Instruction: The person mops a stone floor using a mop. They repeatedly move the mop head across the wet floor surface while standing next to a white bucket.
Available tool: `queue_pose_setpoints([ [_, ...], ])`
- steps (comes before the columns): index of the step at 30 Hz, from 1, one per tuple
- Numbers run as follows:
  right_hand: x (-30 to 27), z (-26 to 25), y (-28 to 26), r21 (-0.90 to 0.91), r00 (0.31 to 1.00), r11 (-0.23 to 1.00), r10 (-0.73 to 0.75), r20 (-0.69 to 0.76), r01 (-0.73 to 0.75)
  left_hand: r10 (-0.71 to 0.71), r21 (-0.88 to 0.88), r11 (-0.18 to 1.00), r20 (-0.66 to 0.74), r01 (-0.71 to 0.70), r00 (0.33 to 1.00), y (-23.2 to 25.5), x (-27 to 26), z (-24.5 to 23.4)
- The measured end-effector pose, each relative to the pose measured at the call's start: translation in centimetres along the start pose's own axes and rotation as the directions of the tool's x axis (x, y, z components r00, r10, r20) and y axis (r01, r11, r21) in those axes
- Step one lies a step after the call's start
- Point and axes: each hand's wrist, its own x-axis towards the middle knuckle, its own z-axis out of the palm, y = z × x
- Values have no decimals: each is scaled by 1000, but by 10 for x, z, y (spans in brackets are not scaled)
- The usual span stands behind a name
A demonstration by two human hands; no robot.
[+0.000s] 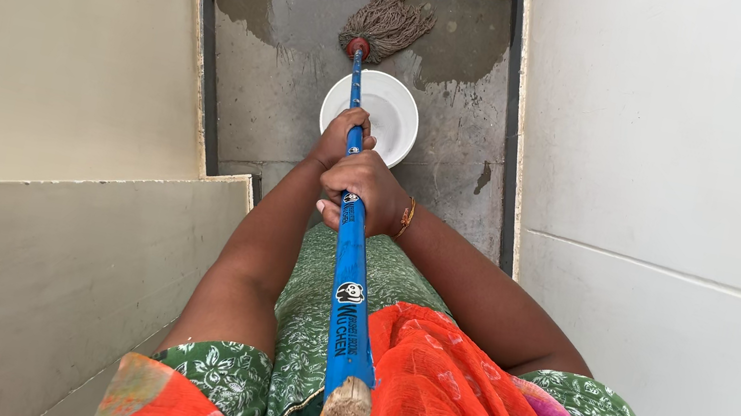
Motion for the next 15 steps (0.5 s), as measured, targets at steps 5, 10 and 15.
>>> queue_pose_setpoints([
  [5,1,-26,6,17,999,1000,-10,53,9,-149,-58,986,86,154,985,9,13,6],
  [10,2,-47,10,16,995,999,-41,88,40,-36,66,997,94,30,995,13,29,8],
  [15,27,-74,4,37,994,999,-38,101,34,-79,158,986,219,45,972,36,67,-14],
])
